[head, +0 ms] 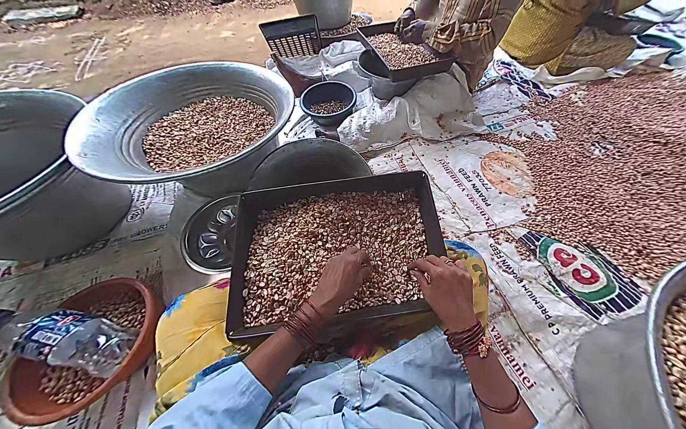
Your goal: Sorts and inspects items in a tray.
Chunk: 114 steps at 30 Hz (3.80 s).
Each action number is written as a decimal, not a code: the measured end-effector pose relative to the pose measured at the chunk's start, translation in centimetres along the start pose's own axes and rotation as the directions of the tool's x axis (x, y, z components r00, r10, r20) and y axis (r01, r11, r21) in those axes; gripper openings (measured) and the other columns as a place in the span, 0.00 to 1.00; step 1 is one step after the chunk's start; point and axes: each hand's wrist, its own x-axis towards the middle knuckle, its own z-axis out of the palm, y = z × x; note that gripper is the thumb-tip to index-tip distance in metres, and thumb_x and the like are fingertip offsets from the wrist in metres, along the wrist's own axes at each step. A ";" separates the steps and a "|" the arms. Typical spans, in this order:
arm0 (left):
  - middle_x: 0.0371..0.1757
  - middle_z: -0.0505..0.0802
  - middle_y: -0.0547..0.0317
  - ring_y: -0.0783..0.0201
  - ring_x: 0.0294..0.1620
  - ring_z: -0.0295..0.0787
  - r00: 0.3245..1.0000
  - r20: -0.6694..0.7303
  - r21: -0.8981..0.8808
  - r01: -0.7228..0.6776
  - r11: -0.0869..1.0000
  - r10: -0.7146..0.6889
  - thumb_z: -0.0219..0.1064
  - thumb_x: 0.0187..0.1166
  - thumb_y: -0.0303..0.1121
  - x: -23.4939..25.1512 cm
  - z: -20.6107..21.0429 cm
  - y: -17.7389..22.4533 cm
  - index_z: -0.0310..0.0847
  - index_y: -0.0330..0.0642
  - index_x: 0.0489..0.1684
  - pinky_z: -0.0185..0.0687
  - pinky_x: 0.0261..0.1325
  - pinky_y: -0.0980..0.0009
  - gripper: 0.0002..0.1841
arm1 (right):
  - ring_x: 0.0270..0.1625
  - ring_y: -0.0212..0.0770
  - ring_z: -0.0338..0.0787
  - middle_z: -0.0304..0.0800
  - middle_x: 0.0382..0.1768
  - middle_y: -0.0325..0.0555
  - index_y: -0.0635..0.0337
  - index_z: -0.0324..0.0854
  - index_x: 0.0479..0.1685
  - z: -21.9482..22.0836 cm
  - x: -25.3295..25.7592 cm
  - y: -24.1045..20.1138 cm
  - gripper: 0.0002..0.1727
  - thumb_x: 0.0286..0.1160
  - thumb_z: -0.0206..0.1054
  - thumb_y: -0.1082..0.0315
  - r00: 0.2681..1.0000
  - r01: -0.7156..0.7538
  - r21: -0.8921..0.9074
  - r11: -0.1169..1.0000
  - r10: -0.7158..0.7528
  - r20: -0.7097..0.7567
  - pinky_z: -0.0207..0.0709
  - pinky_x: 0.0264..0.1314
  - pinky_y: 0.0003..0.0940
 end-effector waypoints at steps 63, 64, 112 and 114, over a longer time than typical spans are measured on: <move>0.64 0.86 0.38 0.37 0.66 0.84 0.827 0.380 -0.094 -0.411 0.907 0.414 0.59 0.80 0.23 1.4 2.9 7.7 0.83 0.42 0.71 0.81 0.59 0.40 0.21 | 0.60 0.20 0.85 0.77 0.73 0.52 0.74 0.48 0.88 1.8 1.8 4.3 0.35 0.82 0.53 0.74 0.892 -0.376 0.925 0.055 0.290 0.346 0.79 0.63 0.15; 0.66 0.85 0.37 0.37 0.66 0.84 0.877 0.319 -0.074 -0.354 0.932 0.359 0.57 0.79 0.20 2.1 2.7 7.5 0.82 0.44 0.73 0.82 0.59 0.40 0.24 | 0.61 0.20 0.85 0.77 0.73 0.52 0.74 0.48 0.89 1.8 1.8 4.3 0.35 0.82 0.53 0.74 0.892 -0.375 0.925 0.055 0.291 0.345 0.79 0.64 0.15; 0.52 0.90 0.34 0.36 0.50 0.91 0.921 0.185 0.049 -0.356 0.933 0.342 0.59 0.85 0.28 2.7 3.7 4.9 0.86 0.31 0.53 0.85 0.50 0.43 0.12 | 0.66 0.30 0.86 0.75 0.78 0.56 0.69 0.55 0.88 2.3 1.4 4.4 0.36 0.77 0.60 0.75 0.908 -0.303 0.933 0.193 0.356 0.221 0.82 0.65 0.22; 0.51 0.90 0.34 0.36 0.49 0.92 0.918 0.185 0.076 -0.369 0.926 0.350 0.58 0.86 0.29 2.5 3.8 4.9 0.85 0.31 0.52 0.85 0.48 0.43 0.12 | 0.73 0.40 0.84 0.75 0.79 0.61 0.70 0.65 0.82 2.2 1.0 4.3 0.35 0.73 0.68 0.71 0.903 -0.242 0.837 0.490 0.429 0.010 0.83 0.68 0.30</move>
